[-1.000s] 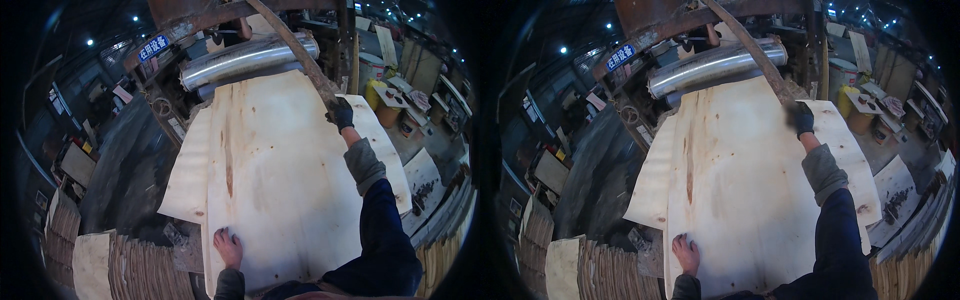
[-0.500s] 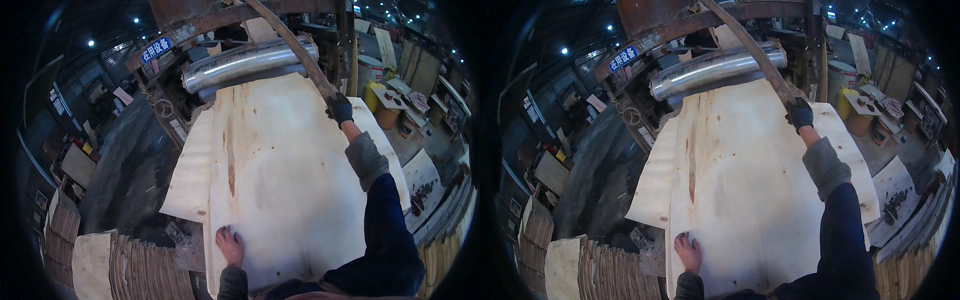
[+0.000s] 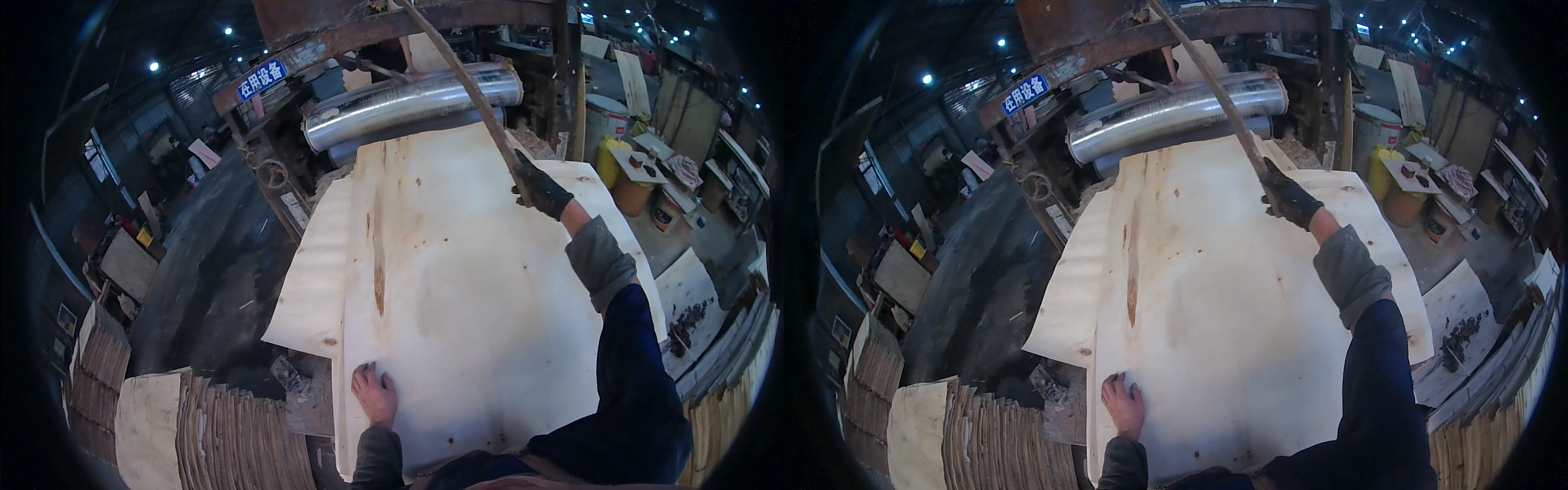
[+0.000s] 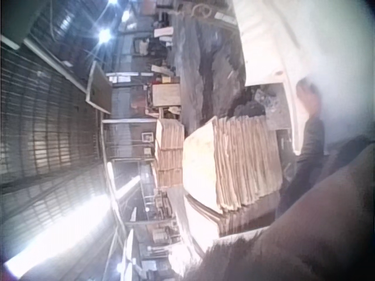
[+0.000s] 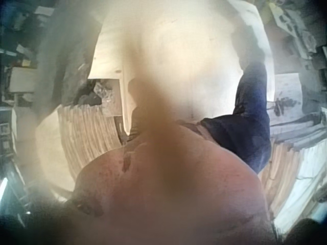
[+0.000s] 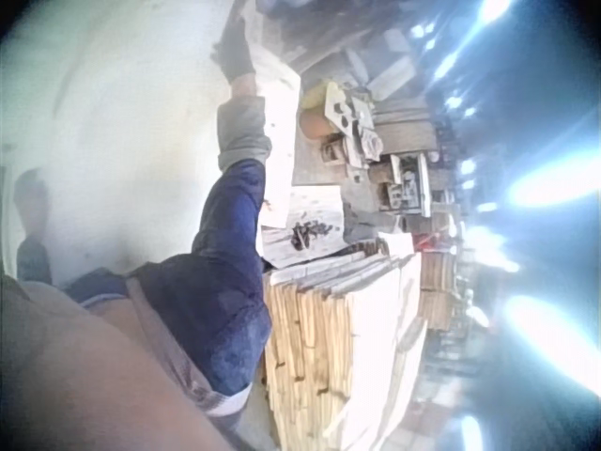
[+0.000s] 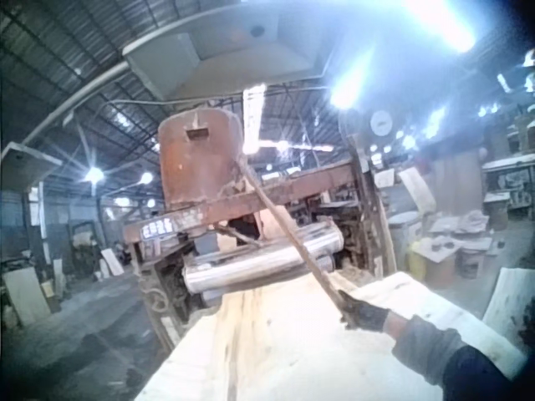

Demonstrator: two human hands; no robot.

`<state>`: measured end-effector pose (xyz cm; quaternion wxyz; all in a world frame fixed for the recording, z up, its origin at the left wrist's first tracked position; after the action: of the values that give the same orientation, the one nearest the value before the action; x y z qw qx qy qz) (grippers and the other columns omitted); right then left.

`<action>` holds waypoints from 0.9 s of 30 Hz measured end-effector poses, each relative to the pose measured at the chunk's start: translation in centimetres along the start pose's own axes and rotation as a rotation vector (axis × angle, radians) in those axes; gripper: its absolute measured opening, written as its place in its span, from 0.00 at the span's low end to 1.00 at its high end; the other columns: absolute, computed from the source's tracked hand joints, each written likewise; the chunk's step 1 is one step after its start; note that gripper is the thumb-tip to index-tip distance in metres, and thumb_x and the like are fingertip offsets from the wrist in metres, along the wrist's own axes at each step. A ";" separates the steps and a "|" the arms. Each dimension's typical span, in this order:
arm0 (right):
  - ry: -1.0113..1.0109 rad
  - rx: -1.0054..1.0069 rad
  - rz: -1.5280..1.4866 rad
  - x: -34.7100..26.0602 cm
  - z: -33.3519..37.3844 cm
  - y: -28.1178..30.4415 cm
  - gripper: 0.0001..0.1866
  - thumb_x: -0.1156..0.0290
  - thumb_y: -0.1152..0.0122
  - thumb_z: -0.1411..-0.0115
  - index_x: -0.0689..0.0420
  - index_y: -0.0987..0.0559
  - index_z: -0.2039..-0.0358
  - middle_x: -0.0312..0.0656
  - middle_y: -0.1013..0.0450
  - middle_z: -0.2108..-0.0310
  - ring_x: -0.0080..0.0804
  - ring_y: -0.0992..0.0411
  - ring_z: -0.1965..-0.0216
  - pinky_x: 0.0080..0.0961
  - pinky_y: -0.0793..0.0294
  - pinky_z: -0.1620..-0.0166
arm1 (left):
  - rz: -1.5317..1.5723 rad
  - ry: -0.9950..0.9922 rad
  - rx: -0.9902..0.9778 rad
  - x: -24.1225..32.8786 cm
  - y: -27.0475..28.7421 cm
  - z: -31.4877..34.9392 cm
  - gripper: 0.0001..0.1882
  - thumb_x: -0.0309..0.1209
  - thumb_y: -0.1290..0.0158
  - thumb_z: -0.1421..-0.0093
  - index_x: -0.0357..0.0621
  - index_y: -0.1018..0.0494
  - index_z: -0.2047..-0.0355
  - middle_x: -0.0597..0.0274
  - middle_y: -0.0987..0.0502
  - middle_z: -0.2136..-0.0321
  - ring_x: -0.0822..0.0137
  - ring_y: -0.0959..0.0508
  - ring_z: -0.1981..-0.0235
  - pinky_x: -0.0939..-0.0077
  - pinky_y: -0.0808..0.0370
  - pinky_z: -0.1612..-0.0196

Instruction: The person feeds sheets of wood veneer into a roller processing machine by hand and uses a long wooden stick to align and guide the edges as they enter the rollers.

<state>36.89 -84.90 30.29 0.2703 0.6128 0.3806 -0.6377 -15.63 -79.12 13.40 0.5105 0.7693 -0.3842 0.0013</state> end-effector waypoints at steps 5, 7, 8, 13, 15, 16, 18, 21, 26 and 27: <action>0.098 0.217 0.264 -4.3 2.2 -6.6 0.27 0.52 0.47 0.42 0.38 0.37 0.42 0.30 0.31 0.69 0.21 0.32 0.71 0.26 0.32 0.74 | -0.027 0.004 0.015 -0.5 0.4 0.2 0.21 0.28 0.47 0.53 0.37 0.32 0.57 0.49 0.34 0.56 0.51 0.36 0.51 0.57 0.41 0.47; 0.321 0.311 0.468 -6.2 1.9 -6.8 0.26 0.56 0.48 0.42 0.46 0.35 0.43 0.40 0.28 0.64 0.29 0.29 0.64 0.29 0.30 0.65 | -0.022 -0.009 0.014 -0.5 0.3 0.1 0.21 0.28 0.47 0.53 0.37 0.32 0.57 0.49 0.34 0.56 0.51 0.36 0.51 0.57 0.41 0.47; 0.446 0.344 0.600 -6.8 0.9 -6.8 0.26 0.59 0.47 0.42 0.49 0.36 0.43 0.43 0.28 0.59 0.32 0.30 0.60 0.29 0.31 0.60 | -0.026 -0.007 0.013 -0.6 0.4 0.0 0.21 0.28 0.47 0.53 0.37 0.32 0.57 0.49 0.34 0.56 0.51 0.36 0.51 0.58 0.41 0.47; 0.598 0.415 0.847 -3.9 -2.2 -7.7 0.24 0.60 0.54 0.42 0.51 0.34 0.45 0.52 0.33 0.51 0.47 0.34 0.52 0.35 0.33 0.52 | 0.001 0.021 -0.010 0.0 0.1 0.0 0.21 0.28 0.47 0.53 0.37 0.32 0.57 0.49 0.34 0.56 0.51 0.36 0.51 0.57 0.41 0.47; 0.500 0.481 0.836 -3.4 -2.9 -8.5 0.25 0.59 0.54 0.43 0.50 0.35 0.44 0.52 0.33 0.52 0.49 0.33 0.52 0.38 0.34 0.50 | 0.002 0.016 -0.007 -0.3 0.2 -0.2 0.21 0.28 0.47 0.53 0.36 0.32 0.57 0.49 0.34 0.56 0.51 0.36 0.51 0.57 0.41 0.47; 0.494 0.482 0.828 -3.6 -3.1 -9.0 0.25 0.59 0.54 0.43 0.50 0.35 0.44 0.52 0.32 0.52 0.49 0.33 0.52 0.39 0.35 0.50 | -0.001 0.007 0.002 -0.4 0.4 -0.1 0.21 0.28 0.47 0.53 0.36 0.32 0.57 0.49 0.34 0.56 0.51 0.36 0.51 0.57 0.41 0.47; 0.581 0.511 0.844 -3.2 -4.9 -8.1 0.25 0.60 0.55 0.43 0.50 0.36 0.44 0.52 0.32 0.53 0.50 0.33 0.53 0.39 0.35 0.49 | 0.000 -0.016 0.016 -0.3 0.4 0.1 0.21 0.28 0.47 0.53 0.36 0.32 0.57 0.49 0.34 0.56 0.51 0.36 0.51 0.57 0.41 0.47; 0.583 0.564 0.862 -2.5 -5.5 -7.8 0.26 0.59 0.54 0.43 0.49 0.36 0.43 0.53 0.32 0.52 0.50 0.33 0.52 0.38 0.35 0.49 | 0.022 0.023 -0.021 -0.3 0.5 0.1 0.21 0.28 0.48 0.51 0.36 0.32 0.56 0.50 0.34 0.55 0.51 0.37 0.50 0.57 0.42 0.46; 0.420 0.423 0.665 -1.0 -5.8 -6.1 0.33 0.56 0.45 0.46 0.46 0.40 0.40 0.50 0.31 0.51 0.43 0.30 0.57 0.34 0.32 0.54 | 0.020 -0.004 -0.005 0.0 0.3 0.0 0.21 0.28 0.48 0.52 0.36 0.32 0.56 0.50 0.34 0.55 0.51 0.36 0.51 0.57 0.42 0.47; 0.346 0.372 0.591 -1.3 -5.4 -6.2 0.36 0.56 0.42 0.47 0.46 0.42 0.39 0.50 0.32 0.50 0.40 0.29 0.60 0.32 0.31 0.58 | 0.012 -0.001 -0.001 0.0 0.3 0.0 0.21 0.28 0.48 0.52 0.36 0.32 0.56 0.50 0.34 0.55 0.51 0.36 0.51 0.57 0.42 0.47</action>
<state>35.12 -77.12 32.71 0.2586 0.8330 0.1054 -0.4776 -15.79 -79.19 13.64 0.5107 0.7667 -0.3892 0.0040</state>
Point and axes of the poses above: each hand's wrist, its own z-axis away from the middle knuckle, its own y-axis out of the back of the hand, x = y × z, the point moved 3 cm from there along -z, towards the middle knuckle
